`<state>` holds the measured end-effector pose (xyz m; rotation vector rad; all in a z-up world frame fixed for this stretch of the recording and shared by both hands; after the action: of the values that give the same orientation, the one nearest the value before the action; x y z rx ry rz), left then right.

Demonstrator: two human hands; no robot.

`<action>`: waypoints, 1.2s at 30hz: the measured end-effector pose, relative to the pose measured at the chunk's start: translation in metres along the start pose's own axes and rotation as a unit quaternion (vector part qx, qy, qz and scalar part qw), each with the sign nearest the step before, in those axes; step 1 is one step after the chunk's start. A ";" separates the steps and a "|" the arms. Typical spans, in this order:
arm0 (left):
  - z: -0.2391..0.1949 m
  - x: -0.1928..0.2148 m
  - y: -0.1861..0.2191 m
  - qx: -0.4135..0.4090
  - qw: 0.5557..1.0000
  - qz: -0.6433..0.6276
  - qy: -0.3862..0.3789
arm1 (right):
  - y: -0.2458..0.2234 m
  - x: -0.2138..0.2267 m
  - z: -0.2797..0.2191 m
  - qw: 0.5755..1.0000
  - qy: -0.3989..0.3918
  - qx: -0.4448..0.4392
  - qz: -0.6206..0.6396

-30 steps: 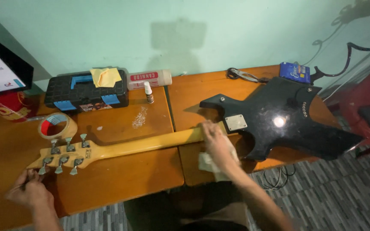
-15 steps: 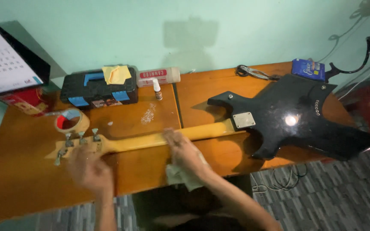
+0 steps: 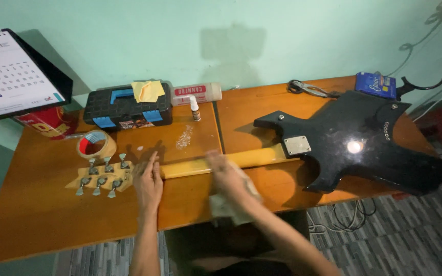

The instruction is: The person cleans the headstock and neck of a black electric guitar using a white cloth. They wipe the tuning pegs and the fretboard while the guitar rests on a wooden table.

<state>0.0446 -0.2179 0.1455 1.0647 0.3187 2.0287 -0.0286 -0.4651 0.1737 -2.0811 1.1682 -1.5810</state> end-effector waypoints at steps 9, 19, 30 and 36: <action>-0.016 -0.012 -0.046 -0.041 0.998 0.003 0.041 | -0.102 -0.096 -0.048 0.808 0.243 0.500 -0.197; -0.010 -0.006 -0.036 0.060 0.998 -0.007 0.011 | 0.077 0.034 0.008 0.908 0.095 0.383 -0.144; -0.007 0.000 -0.027 0.060 0.998 -0.019 0.011 | 0.060 0.042 0.047 0.937 -0.003 0.349 0.028; -0.004 -0.008 -0.035 0.066 0.998 -0.013 0.015 | 0.067 0.035 0.063 0.923 0.094 0.361 -0.096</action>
<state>0.0629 -0.2005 0.1200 1.1052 0.4868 2.0244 0.0024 -0.5487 0.1318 -1.5977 0.3174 -1.9441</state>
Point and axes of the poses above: each hand's wrist, its own z-axis towards the middle knuckle, its own x-axis out of the back of the hand, y = z × x, the point moved 10 cm from there along z, towards the middle knuckle, and after that the axes turned 8 degrees about -x, right-handed, at the moved point
